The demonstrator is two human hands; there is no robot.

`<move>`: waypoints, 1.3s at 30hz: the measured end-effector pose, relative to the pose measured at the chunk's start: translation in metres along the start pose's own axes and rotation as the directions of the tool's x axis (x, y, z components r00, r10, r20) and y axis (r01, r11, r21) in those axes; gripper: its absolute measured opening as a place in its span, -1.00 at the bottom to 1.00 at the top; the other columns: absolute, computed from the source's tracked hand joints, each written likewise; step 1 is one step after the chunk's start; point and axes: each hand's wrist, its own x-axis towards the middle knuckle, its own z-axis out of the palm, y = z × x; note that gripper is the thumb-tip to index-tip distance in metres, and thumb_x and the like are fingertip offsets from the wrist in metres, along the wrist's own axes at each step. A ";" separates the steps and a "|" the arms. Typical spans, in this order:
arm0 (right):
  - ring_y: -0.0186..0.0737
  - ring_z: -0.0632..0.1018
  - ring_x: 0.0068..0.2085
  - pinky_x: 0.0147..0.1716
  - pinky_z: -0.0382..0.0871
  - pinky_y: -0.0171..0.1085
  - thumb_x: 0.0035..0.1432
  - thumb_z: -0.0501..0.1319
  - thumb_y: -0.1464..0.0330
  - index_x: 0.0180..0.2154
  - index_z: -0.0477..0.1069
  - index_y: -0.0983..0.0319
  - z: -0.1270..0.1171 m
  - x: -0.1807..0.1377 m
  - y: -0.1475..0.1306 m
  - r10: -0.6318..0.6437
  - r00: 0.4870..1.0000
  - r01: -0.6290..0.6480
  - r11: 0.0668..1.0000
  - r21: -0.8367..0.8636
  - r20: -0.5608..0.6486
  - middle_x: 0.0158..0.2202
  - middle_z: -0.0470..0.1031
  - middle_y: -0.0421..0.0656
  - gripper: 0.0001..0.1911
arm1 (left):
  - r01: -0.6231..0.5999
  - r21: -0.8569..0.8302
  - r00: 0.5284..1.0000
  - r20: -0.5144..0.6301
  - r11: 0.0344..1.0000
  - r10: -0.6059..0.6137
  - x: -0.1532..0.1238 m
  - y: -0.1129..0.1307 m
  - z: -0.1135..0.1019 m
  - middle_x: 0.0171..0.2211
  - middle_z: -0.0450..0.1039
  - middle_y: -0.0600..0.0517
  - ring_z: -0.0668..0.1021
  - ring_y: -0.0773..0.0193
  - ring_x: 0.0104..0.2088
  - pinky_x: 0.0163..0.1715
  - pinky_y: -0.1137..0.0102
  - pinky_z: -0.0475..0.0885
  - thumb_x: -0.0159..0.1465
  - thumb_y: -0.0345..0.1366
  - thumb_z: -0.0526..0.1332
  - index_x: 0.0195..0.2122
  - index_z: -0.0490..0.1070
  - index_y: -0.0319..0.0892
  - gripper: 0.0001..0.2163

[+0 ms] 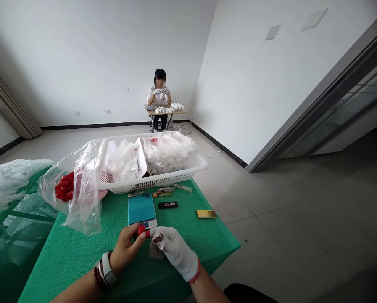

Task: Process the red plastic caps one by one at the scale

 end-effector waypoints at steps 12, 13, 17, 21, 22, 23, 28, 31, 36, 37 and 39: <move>-0.39 0.39 -0.64 -0.66 0.27 -0.41 0.22 0.10 -0.02 -0.30 0.47 0.36 -0.010 0.009 0.012 0.048 0.998 -0.044 0.994 0.102 -0.045 -0.59 0.44 -0.16 -0.47 | -0.044 0.051 0.995 -0.086 0.998 0.048 0.005 0.003 -0.002 -0.34 0.50 0.01 0.45 0.32 -0.45 -0.44 0.45 0.37 0.29 -0.24 0.22 -0.08 0.45 -0.16 -0.79; -0.39 0.39 -0.65 -0.67 0.26 -0.41 0.22 0.10 -0.02 -0.30 0.48 0.36 -0.010 0.009 0.012 0.056 0.997 -0.052 0.994 0.100 -0.043 -0.60 0.44 -0.16 -0.46 | -0.057 0.047 0.994 -0.092 0.997 0.061 0.005 0.003 -0.002 -0.32 0.50 0.00 0.46 0.32 -0.43 -0.44 0.45 0.38 0.29 -0.26 0.23 -0.08 0.45 -0.16 -0.80; -0.38 0.39 -0.65 -0.69 0.23 -0.41 0.23 0.08 -0.01 -0.39 0.46 0.35 -0.011 0.011 0.014 0.080 0.996 -0.076 0.993 0.092 -0.039 -0.60 0.44 -0.16 -0.46 | -0.155 -0.013 0.987 -0.046 0.988 0.154 0.005 0.007 -0.003 -0.19 0.50 -0.05 0.53 0.26 -0.25 -0.35 0.44 0.43 0.30 -0.37 0.20 -0.13 0.42 -0.14 -0.87; -0.38 0.39 -0.64 -0.66 0.23 -0.41 0.24 0.07 -0.01 -0.41 0.45 0.33 -0.014 0.011 0.019 0.076 0.997 -0.073 0.994 0.086 -0.033 -0.61 0.42 -0.17 -0.46 | -0.158 -0.050 0.987 -0.040 0.986 0.156 0.006 0.008 -0.005 -0.22 0.51 -0.05 0.53 0.25 -0.26 -0.36 0.44 0.41 0.28 -0.34 0.22 -0.20 0.43 -0.15 -0.92; -0.38 0.40 -0.63 -0.65 0.24 -0.41 0.23 0.08 -0.01 -0.39 0.46 0.33 -0.014 0.010 0.019 0.065 0.997 -0.062 0.995 0.077 -0.036 -0.60 0.43 -0.17 -0.47 | -0.122 -0.051 0.992 -0.035 0.991 0.121 0.006 0.008 -0.005 -0.26 0.51 -0.04 0.52 0.26 -0.31 -0.38 0.45 0.39 0.27 -0.29 0.24 -0.22 0.44 -0.16 -0.90; -0.38 0.41 -0.61 -0.62 0.25 -0.40 0.22 0.10 -0.01 -0.38 0.46 0.34 -0.014 0.010 0.019 0.053 0.998 -0.050 0.997 0.063 -0.040 -0.59 0.44 -0.17 -0.48 | -0.076 -0.050 0.997 -0.022 0.996 0.075 0.006 0.008 -0.006 -0.31 0.51 -0.02 0.50 0.28 -0.36 -0.41 0.45 0.37 0.27 -0.24 0.24 -0.24 0.45 -0.17 -0.88; -0.39 0.37 -0.58 -0.58 0.21 -0.40 0.22 0.07 -0.06 -0.34 0.48 0.34 -0.004 0.002 0.006 0.007 1.000 -0.006 1.000 -0.028 0.015 -0.58 0.38 -0.19 -0.43 | 0.139 -0.099 0.988 0.075 0.985 -0.132 0.005 0.007 -0.006 -0.54 0.37 0.05 0.36 0.34 -0.53 -0.51 0.47 0.22 0.34 -0.06 0.09 -0.43 0.42 -0.22 -0.65; -0.42 0.29 -0.54 -0.56 0.13 -0.41 0.23 0.07 -0.03 -0.34 0.48 0.32 0.005 -0.003 -0.004 -0.084 0.995 0.090 0.988 -0.126 0.056 -0.58 0.30 -0.24 -0.46 | 0.228 -0.191 0.971 0.111 0.955 -0.210 0.005 0.005 -0.004 -0.57 0.34 0.06 0.36 0.35 -0.53 -0.51 0.47 0.22 0.38 -0.03 0.00 -0.49 0.36 -0.23 -0.57; -0.42 0.31 -0.56 -0.57 0.17 -0.41 0.24 0.08 -0.01 -0.36 0.45 0.33 0.003 -0.002 0.001 -0.022 1.000 0.022 0.998 -0.057 0.011 -0.56 0.33 -0.22 -0.49 | 0.113 -0.149 0.992 0.073 0.982 -0.103 0.007 0.007 -0.006 -0.40 0.48 -0.02 0.47 0.27 -0.42 -0.43 0.43 0.38 0.33 -0.07 0.10 -0.28 0.44 -0.23 -0.69; -0.41 0.34 -0.58 -0.60 0.19 -0.41 0.24 0.07 -0.02 -0.38 0.44 0.33 -0.001 0.000 0.004 0.014 1.000 -0.014 1.000 -0.018 -0.009 -0.57 0.35 -0.20 -0.47 | 0.058 -0.115 0.996 0.080 0.992 -0.048 0.007 0.008 -0.007 -0.35 0.51 -0.04 0.50 0.25 -0.39 -0.39 0.41 0.42 0.32 -0.09 0.14 -0.23 0.45 -0.22 -0.73; -0.38 0.38 -0.62 -0.63 0.22 -0.41 0.21 0.08 -0.05 -0.43 0.42 0.33 -0.007 0.003 0.012 0.059 0.997 -0.057 0.998 0.038 -0.055 -0.60 0.39 -0.18 -0.44 | -0.061 -0.044 0.994 0.088 0.997 0.064 0.006 0.010 -0.007 -0.27 0.55 -0.06 0.55 0.22 -0.31 -0.33 0.39 0.46 0.28 -0.16 0.22 -0.16 0.46 -0.18 -0.79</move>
